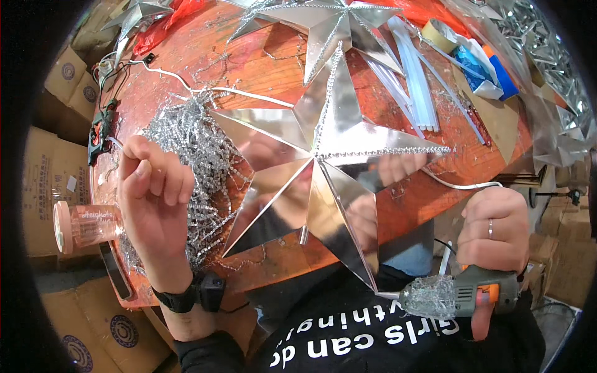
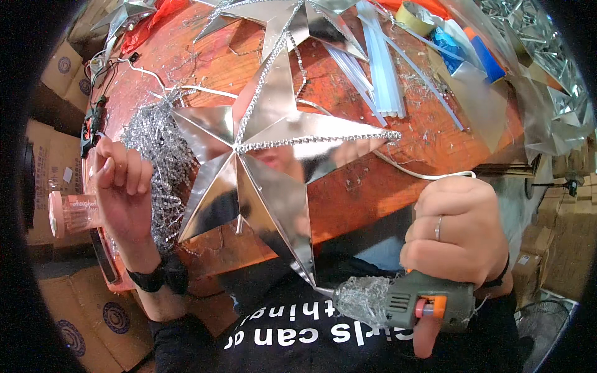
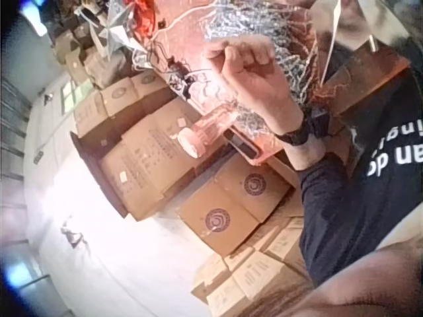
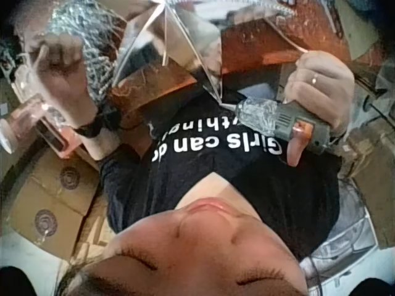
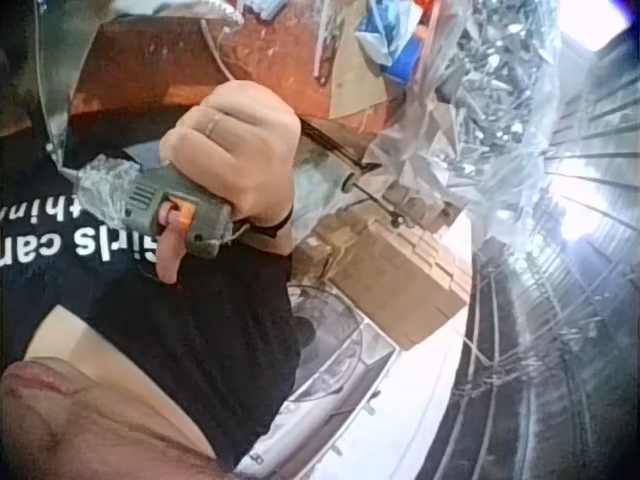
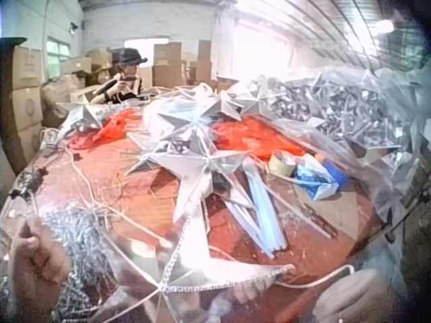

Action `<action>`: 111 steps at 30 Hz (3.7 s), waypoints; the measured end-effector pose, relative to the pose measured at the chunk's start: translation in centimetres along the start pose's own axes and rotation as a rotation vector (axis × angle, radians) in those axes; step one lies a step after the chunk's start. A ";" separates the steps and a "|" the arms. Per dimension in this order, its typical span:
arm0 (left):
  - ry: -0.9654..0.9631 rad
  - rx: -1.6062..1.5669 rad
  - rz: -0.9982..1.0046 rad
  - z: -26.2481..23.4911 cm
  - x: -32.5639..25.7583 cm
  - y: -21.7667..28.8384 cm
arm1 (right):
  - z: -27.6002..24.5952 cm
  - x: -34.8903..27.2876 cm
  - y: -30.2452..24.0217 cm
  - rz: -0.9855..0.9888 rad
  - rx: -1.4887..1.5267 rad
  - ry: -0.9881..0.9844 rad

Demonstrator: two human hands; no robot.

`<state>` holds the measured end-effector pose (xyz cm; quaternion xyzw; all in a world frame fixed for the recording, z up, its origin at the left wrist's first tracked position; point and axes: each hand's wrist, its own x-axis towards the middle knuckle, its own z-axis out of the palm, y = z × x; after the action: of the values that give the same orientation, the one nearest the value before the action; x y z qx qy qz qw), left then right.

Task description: Glue a decorative bead chain to the edges of a large star-shaped decoration using a hot glue gun.

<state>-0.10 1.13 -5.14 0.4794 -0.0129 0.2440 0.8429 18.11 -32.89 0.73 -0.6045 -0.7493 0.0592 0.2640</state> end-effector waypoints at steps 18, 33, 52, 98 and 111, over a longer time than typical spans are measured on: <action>-0.215 1.552 -0.109 6.8 -6.5 2.8 | 1.9 -5.2 0.5 0.910 -0.423 0.322; 0.272 2.020 -0.022 4.9 -4.9 0.2 | 2.4 -9.4 4.1 0.994 -0.349 0.338; -0.150 1.118 0.612 21.6 2.2 11.3 | -4.2 3.3 -3.3 0.090 0.207 0.862; 0.225 0.599 -0.075 13.0 -2.2 -3.4 | 3.5 -2.6 -1.6 0.641 0.295 0.446; 0.180 0.849 -0.251 12.2 0.1 -3.2 | 3.6 -1.3 -1.3 0.565 0.220 0.453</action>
<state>3.93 -10.08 -1.09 0.7574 0.2199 0.1644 0.5924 15.49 -33.65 -2.28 -0.7530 -0.4649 0.0745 0.4597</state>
